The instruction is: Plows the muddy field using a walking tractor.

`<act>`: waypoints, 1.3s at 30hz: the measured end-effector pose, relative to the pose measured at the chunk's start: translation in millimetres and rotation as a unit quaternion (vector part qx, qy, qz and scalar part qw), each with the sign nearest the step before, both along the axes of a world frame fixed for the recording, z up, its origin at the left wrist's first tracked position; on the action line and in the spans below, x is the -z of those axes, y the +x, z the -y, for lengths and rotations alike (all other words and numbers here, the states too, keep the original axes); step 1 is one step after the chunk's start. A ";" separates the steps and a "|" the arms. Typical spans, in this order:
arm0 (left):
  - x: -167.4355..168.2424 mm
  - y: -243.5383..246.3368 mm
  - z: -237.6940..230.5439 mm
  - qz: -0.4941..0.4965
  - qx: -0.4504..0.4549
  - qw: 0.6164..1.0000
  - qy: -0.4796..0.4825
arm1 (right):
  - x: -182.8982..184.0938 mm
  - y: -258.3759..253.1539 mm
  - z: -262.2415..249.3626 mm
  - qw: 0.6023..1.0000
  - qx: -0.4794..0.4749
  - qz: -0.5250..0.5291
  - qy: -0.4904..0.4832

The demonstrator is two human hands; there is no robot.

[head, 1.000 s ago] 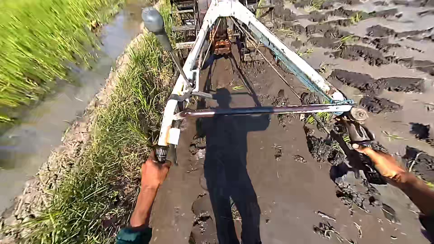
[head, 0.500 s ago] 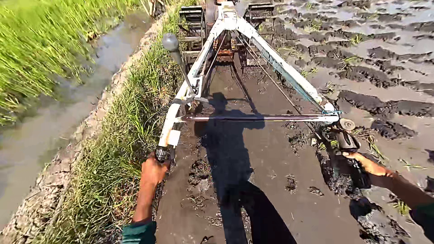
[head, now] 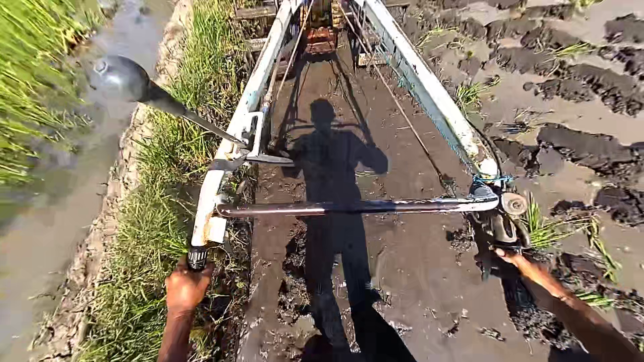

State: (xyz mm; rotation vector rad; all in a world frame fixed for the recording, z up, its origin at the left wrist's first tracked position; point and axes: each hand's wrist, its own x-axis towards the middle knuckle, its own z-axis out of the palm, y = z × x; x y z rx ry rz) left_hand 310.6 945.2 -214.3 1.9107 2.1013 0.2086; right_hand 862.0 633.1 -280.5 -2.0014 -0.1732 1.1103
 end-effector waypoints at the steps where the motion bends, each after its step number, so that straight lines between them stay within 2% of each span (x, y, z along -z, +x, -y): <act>1: -3.3 -7.9 -26.9 -0.010 -0.007 1.000 -0.012 | 2.1 -9.2 -15.0 0.998 -0.007 -0.048 0.029; 3: -1.0 -8.9 -67.5 -0.002 -0.014 0.999 -0.038 | 8.9 -21.1 -50.9 0.996 -0.020 -0.074 0.047; 5: 4.3 10.7 -89.9 0.008 -0.006 0.998 -0.057 | 8.0 -16.2 -78.8 0.998 0.001 -0.046 0.034; 10: 5.2 97.5 -137.3 0.020 -0.008 0.996 -0.088 | 12.2 89.3 -140.4 0.999 0.039 0.025 0.010; 16: -3.6 171.3 -245.6 0.021 0.002 0.997 -0.069 | 18.8 195.9 -244.9 0.998 0.009 0.063 0.023; 20: 9.2 213.5 -316.2 0.030 0.021 0.998 -0.044 | 9.8 237.1 -319.0 0.998 0.012 0.057 0.015; 24: 16.8 261.2 -380.1 0.035 0.025 0.999 -0.013 | 17.0 280.1 -390.0 0.997 0.030 0.067 0.002; 32: 11.0 385.2 -503.4 0.014 -0.041 0.996 -0.078 | 53.6 390.2 -513.2 0.997 0.050 0.045 0.027; 39: 29.9 445.1 -615.0 0.009 -0.040 0.996 -0.079 | 24.9 433.7 -643.4 0.998 0.024 0.048 0.020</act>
